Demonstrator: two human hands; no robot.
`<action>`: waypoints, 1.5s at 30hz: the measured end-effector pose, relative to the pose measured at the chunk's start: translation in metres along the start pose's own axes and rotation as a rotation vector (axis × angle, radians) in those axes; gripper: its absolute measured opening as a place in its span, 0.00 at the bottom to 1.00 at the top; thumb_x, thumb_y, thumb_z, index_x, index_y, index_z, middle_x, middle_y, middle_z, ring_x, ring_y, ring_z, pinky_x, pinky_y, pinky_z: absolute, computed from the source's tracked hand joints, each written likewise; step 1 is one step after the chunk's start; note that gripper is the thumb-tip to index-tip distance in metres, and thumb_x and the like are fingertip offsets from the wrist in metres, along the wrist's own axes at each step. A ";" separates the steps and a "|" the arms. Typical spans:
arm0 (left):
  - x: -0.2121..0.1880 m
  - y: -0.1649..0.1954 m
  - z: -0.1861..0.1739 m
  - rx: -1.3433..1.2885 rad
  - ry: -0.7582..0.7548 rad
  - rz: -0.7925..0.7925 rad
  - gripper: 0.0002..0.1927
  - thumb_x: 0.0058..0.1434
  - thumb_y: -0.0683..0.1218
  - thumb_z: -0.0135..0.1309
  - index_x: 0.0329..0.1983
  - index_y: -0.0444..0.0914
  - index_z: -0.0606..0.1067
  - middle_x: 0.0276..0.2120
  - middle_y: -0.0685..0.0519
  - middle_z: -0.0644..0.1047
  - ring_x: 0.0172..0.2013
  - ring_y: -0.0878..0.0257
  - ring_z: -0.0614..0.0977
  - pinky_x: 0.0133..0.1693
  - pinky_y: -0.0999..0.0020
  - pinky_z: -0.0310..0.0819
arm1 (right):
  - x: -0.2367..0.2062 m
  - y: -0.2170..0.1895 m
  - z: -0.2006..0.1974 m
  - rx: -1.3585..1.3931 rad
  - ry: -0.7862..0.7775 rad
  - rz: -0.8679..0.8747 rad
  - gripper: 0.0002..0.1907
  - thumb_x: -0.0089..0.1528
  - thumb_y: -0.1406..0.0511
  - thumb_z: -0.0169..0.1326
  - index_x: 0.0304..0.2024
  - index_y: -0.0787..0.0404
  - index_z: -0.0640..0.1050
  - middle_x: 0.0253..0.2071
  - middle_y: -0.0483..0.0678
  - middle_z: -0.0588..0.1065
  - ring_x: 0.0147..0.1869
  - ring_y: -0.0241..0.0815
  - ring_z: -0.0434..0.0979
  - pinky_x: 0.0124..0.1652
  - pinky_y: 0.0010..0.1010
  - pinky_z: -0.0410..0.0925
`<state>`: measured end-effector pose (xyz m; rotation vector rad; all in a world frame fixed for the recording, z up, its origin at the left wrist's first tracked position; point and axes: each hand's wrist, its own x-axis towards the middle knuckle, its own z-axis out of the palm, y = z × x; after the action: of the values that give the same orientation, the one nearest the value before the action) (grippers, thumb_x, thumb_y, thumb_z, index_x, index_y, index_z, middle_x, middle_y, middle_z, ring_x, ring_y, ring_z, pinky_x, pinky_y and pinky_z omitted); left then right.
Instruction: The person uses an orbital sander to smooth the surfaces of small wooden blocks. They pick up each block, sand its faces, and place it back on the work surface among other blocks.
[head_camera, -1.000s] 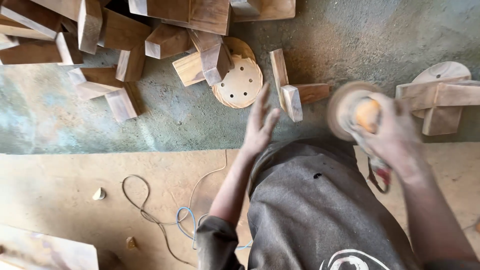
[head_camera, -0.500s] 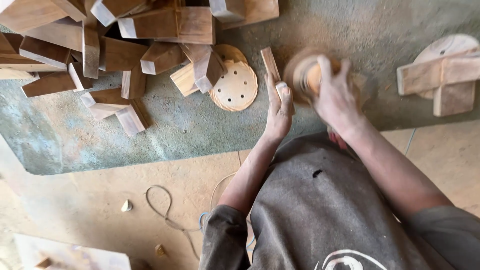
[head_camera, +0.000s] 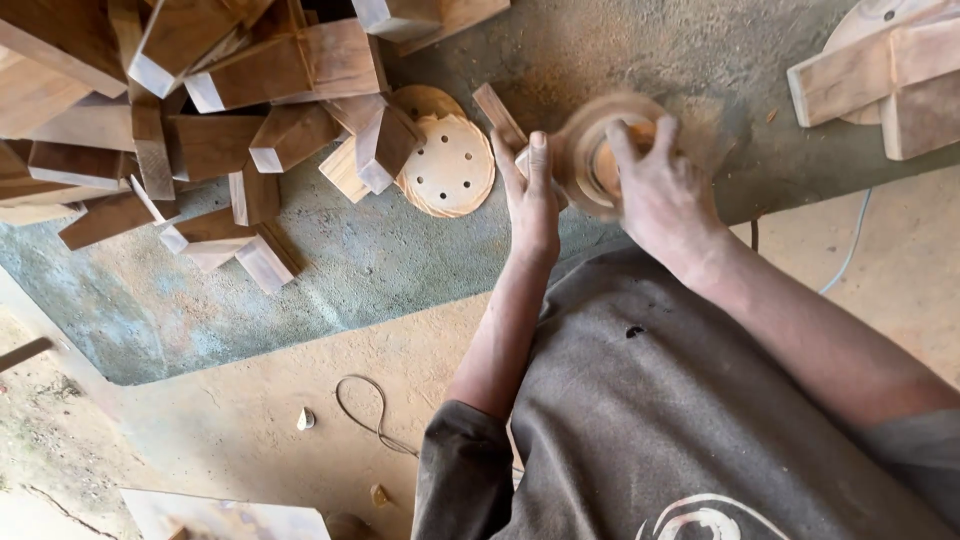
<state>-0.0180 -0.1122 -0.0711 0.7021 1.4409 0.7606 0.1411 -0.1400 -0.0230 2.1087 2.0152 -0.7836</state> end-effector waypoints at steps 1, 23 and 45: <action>0.000 0.001 0.003 0.042 0.036 0.001 0.58 0.61 0.72 0.48 0.81 0.38 0.38 0.76 0.36 0.49 0.74 0.45 0.54 0.69 0.52 0.52 | -0.002 0.003 -0.001 -0.023 0.012 0.002 0.34 0.63 0.70 0.57 0.70 0.64 0.61 0.54 0.75 0.60 0.37 0.64 0.79 0.34 0.44 0.78; 0.007 -0.008 0.009 0.238 0.136 0.223 0.58 0.64 0.68 0.54 0.81 0.29 0.41 0.78 0.31 0.47 0.78 0.43 0.49 0.74 0.52 0.43 | 0.057 0.023 -0.048 -0.166 0.223 -0.058 0.37 0.68 0.71 0.54 0.79 0.59 0.59 0.58 0.76 0.59 0.34 0.58 0.78 0.31 0.45 0.75; 0.012 -0.024 -0.049 -0.240 -0.152 0.182 0.47 0.55 0.42 0.51 0.80 0.40 0.53 0.69 0.41 0.68 0.63 0.52 0.78 0.61 0.60 0.76 | -0.054 0.113 -0.033 0.383 0.320 0.260 0.45 0.57 0.59 0.73 0.70 0.61 0.65 0.65 0.59 0.70 0.66 0.59 0.74 0.61 0.48 0.69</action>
<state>-0.0660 -0.1185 -0.0987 0.6948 1.1361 0.9819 0.2601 -0.1859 -0.0001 2.8010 1.7734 -0.8913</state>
